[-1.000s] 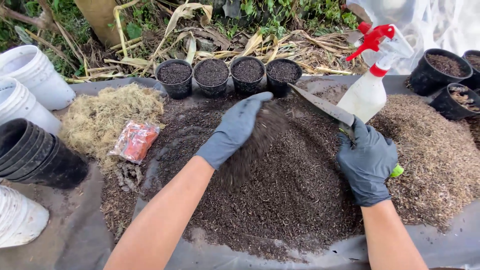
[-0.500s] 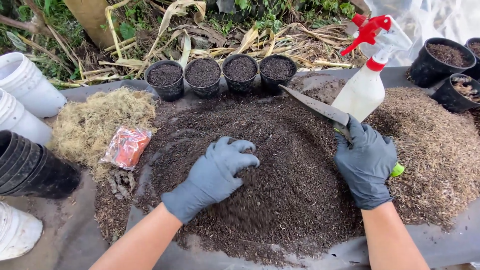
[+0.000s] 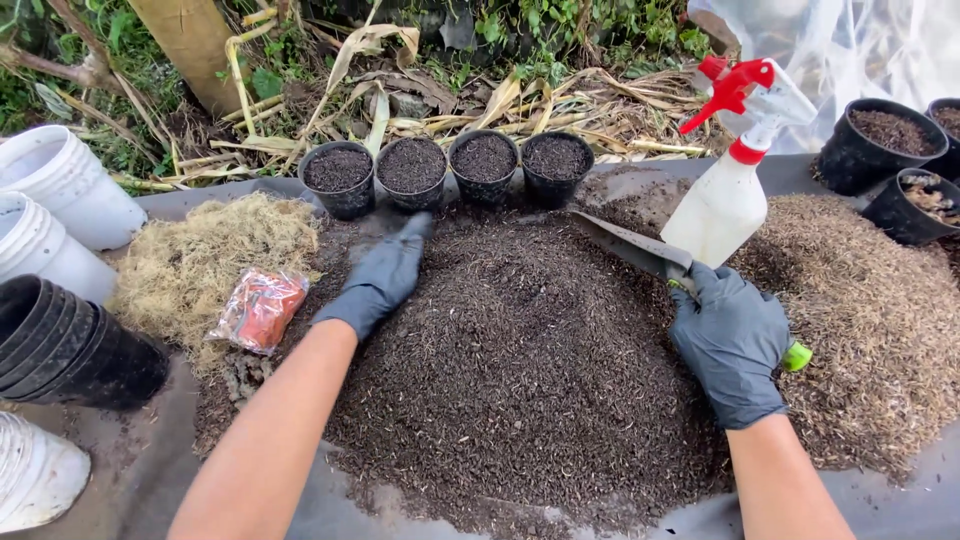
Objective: Mixing soil and other organic materials on a workbench using hands and a trowel
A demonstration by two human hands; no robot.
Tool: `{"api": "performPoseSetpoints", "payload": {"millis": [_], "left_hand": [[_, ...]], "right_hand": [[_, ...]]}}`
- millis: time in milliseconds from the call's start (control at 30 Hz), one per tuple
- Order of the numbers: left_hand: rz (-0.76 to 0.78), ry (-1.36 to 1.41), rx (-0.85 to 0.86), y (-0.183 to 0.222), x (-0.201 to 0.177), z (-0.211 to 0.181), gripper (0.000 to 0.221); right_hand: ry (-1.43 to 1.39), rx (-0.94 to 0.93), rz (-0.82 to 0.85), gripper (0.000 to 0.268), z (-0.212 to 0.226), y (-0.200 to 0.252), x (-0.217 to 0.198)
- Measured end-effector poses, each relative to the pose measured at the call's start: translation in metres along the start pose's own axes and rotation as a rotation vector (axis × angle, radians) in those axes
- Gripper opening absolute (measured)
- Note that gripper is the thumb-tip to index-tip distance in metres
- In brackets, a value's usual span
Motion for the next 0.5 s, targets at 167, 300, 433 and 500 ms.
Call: {"api": "performPoseSetpoints", "payload": {"millis": [167, 300, 433, 500], "left_hand": [[0.079, 0.242, 0.657, -0.045, 0.041, -0.023, 0.054], [0.064, 0.469, 0.64, 0.079, -0.007, -0.096, 0.046], [0.02, 0.503, 0.757, 0.166, -0.032, -0.127, 0.045], [-0.009, 0.492, 0.791, 0.179, -0.035, -0.116, 0.048]], "right_hand": [[-0.022, 0.067, 0.19, 0.027, 0.009, -0.001, -0.004], [-0.165, 0.125, 0.269, 0.035, 0.012, 0.007, 0.002], [-0.197, 0.034, 0.235, 0.035, 0.024, 0.012, -0.021], [-0.229, -0.039, 0.177, 0.035, 0.035, 0.011, -0.027]]}}
Point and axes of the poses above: each hand's wrist, its own y-axis away from the middle knuckle, its own x-axis out of the palm, z = x × y, the point moved 7 cm from there along -y, towards the middle knuckle, and after that the axes turned 10 degrees about z, right-handed, at the moved point
